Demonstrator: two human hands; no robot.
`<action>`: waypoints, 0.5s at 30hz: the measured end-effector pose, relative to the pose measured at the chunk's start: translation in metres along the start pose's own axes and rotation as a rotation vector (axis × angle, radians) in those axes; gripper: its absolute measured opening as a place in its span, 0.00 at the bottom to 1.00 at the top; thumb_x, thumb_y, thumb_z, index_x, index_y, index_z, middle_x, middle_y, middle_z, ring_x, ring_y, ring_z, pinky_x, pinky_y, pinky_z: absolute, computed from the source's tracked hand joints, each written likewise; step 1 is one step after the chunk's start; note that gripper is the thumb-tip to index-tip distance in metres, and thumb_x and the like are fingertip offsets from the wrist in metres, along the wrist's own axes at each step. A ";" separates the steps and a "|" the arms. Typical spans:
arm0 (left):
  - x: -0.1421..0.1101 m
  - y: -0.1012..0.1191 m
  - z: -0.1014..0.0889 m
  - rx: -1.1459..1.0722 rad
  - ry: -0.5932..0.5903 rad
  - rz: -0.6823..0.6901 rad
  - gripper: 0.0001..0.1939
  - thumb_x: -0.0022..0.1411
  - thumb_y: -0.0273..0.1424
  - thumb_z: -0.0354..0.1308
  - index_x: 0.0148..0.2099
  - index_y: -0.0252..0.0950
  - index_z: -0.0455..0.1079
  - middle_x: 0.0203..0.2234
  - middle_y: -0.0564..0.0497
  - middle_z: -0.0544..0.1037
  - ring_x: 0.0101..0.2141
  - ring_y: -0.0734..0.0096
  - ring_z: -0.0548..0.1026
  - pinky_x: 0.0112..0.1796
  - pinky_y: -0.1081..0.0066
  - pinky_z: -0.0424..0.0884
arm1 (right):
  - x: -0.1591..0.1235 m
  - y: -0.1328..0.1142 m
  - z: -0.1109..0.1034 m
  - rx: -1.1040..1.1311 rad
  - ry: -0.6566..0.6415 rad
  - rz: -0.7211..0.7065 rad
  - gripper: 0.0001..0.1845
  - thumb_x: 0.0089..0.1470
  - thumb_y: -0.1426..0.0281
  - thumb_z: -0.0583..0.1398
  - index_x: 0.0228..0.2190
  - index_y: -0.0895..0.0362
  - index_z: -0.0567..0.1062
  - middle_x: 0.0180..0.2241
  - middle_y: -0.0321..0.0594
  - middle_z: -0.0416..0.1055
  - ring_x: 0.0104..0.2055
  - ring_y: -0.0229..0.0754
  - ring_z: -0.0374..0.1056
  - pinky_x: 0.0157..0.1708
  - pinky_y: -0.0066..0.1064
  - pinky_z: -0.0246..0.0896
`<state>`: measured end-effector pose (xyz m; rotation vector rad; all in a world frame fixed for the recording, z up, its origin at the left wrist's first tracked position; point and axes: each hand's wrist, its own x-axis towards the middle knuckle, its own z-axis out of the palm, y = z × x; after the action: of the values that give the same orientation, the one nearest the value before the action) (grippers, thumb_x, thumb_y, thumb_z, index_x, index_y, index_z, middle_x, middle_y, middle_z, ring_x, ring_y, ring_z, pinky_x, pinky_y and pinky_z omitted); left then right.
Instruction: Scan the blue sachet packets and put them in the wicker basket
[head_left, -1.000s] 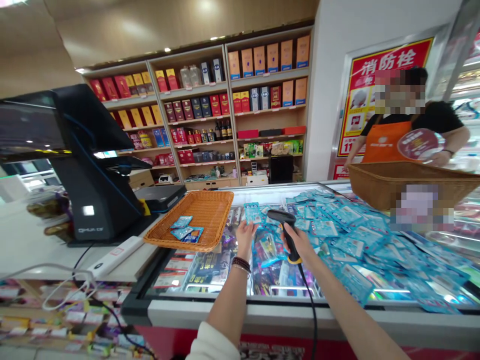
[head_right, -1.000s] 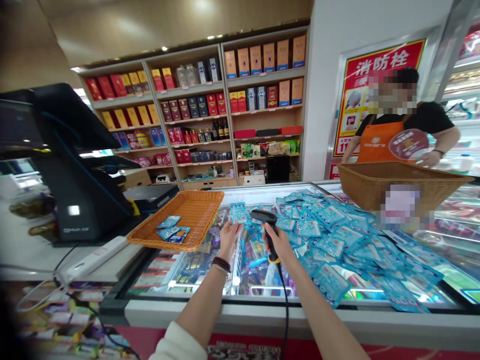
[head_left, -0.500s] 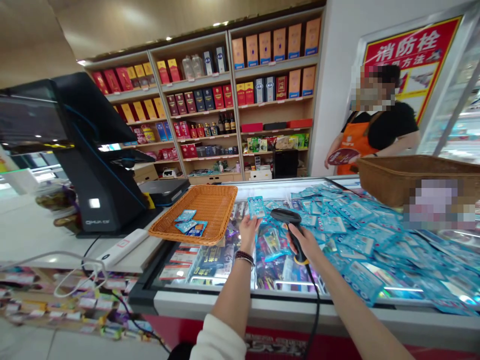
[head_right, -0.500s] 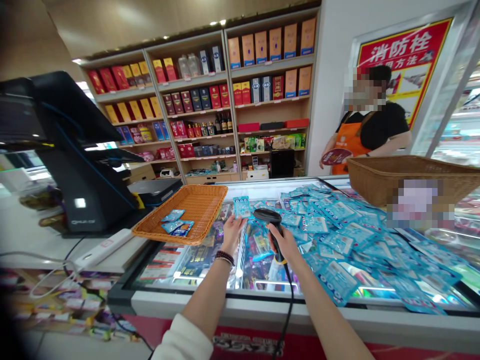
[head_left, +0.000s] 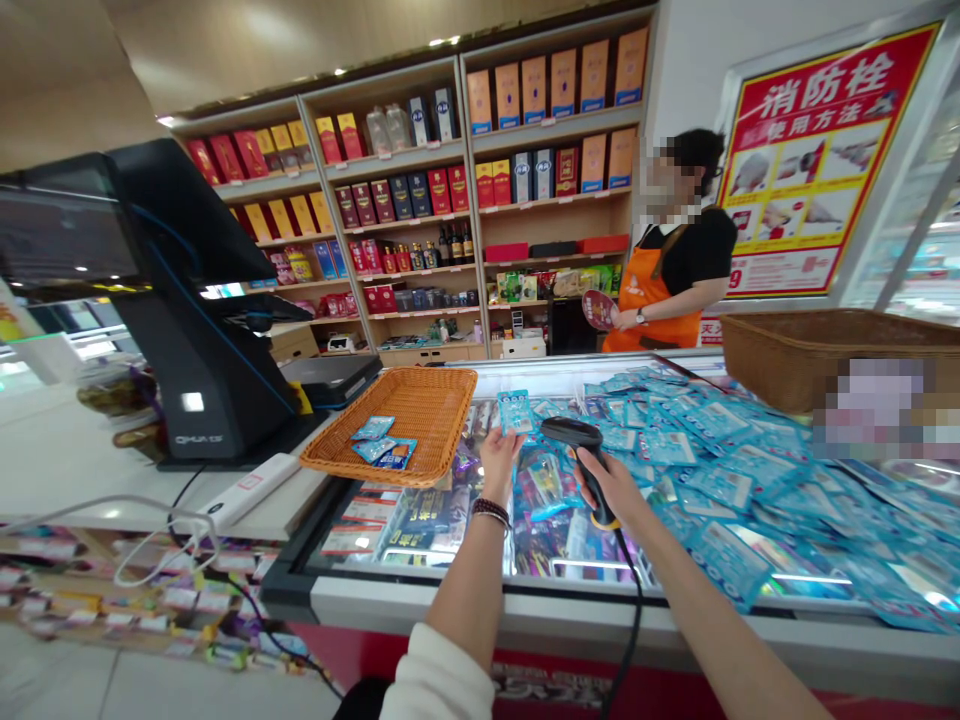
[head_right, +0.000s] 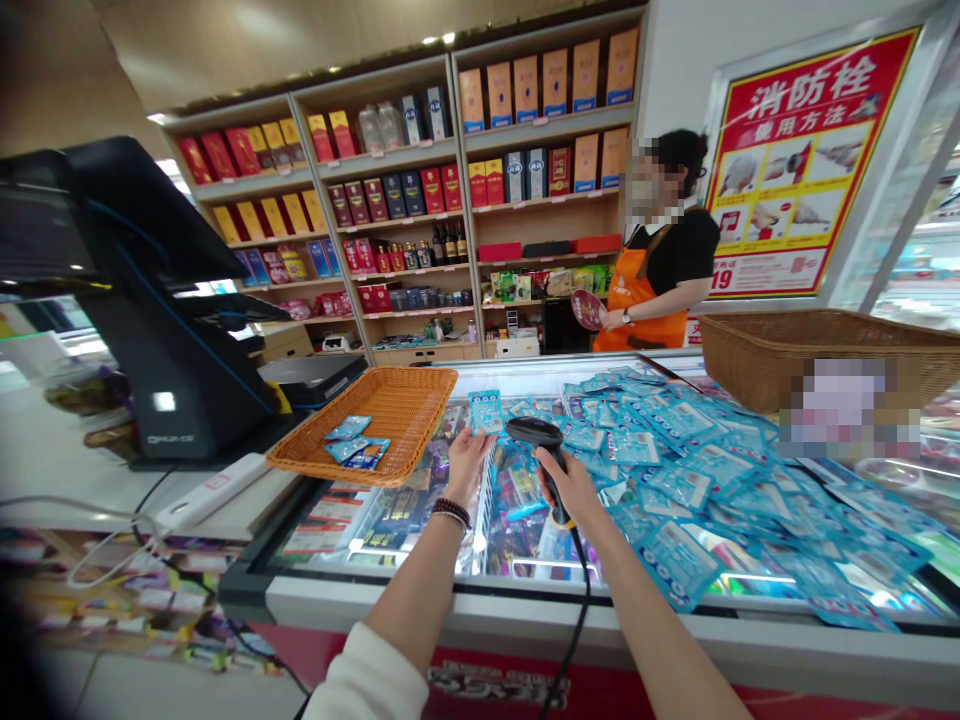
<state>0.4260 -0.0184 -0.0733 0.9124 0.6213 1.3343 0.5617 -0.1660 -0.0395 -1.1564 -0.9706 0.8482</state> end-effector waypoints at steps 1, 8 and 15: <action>0.000 0.000 0.000 -0.007 -0.001 0.001 0.14 0.58 0.37 0.76 0.40 0.36 0.77 0.36 0.44 0.87 0.49 0.54 0.86 0.61 0.53 0.77 | 0.000 0.000 0.000 0.000 0.000 -0.003 0.38 0.42 0.33 0.70 0.32 0.54 0.76 0.17 0.30 0.68 0.12 0.33 0.58 0.12 0.27 0.52; -0.001 0.013 0.002 0.032 0.012 0.008 0.17 0.57 0.39 0.78 0.38 0.35 0.76 0.34 0.45 0.86 0.44 0.55 0.87 0.58 0.53 0.79 | 0.005 -0.003 0.007 0.041 0.016 0.014 0.37 0.41 0.33 0.71 0.26 0.53 0.72 0.18 0.32 0.68 0.13 0.33 0.58 0.12 0.28 0.52; 0.008 0.079 -0.033 0.112 0.036 0.115 0.14 0.58 0.37 0.76 0.38 0.33 0.77 0.35 0.43 0.87 0.40 0.59 0.87 0.53 0.57 0.81 | 0.031 -0.015 0.051 0.083 0.023 -0.021 0.38 0.40 0.32 0.72 0.25 0.53 0.72 0.19 0.36 0.71 0.14 0.35 0.60 0.11 0.29 0.54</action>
<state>0.3577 -0.0049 -0.0233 1.0301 0.6851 1.4322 0.5262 -0.1228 -0.0138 -1.0814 -0.9190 0.8491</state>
